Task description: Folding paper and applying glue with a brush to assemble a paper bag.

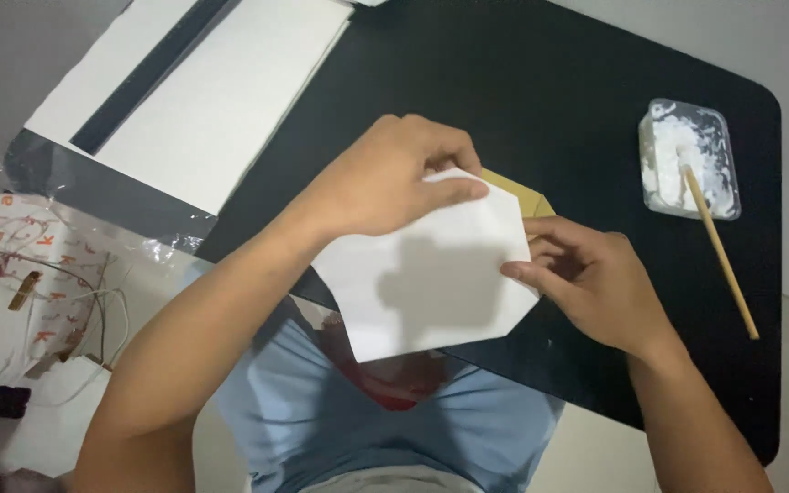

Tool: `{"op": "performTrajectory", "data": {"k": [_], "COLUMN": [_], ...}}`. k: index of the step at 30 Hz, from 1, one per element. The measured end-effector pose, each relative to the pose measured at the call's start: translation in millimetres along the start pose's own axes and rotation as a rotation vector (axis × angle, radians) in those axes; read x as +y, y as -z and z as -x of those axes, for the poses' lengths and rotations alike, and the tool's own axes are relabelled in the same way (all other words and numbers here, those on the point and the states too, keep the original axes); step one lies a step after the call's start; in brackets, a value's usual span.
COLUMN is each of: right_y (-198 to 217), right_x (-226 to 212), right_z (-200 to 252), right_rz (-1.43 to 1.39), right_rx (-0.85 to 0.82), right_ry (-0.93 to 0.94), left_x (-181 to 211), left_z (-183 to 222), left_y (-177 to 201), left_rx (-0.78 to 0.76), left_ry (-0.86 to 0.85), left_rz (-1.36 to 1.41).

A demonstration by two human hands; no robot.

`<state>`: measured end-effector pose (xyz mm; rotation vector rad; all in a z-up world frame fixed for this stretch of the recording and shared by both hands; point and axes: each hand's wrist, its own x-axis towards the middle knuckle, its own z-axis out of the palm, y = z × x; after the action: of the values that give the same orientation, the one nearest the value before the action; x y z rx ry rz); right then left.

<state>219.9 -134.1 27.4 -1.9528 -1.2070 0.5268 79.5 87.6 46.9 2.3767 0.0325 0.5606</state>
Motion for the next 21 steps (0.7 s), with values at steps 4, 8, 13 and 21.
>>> {"op": "performTrajectory", "data": {"k": [4, 8, 13, 21], "right_y": [-5, -11, 1, 14], "right_x": [-10, -17, -12, -13], "right_z": [-25, -56, -120, -242], "right_rz": [0.036, -0.026, 0.073, 0.129], "right_rx": [-0.028, -0.060, -0.020, 0.194], "right_ry": [-0.019, 0.030, 0.188, 0.399], "left_x": [-25, -60, -196, -291], "left_z": [2, 5, 26, 55], "left_y": [21, 44, 94, 116], "left_rx": [0.092, 0.155, 0.358, 0.338], "left_ry": [0.086, 0.151, 0.164, 0.612], "left_rz": [0.033, 0.138, -0.271, -0.716]}}
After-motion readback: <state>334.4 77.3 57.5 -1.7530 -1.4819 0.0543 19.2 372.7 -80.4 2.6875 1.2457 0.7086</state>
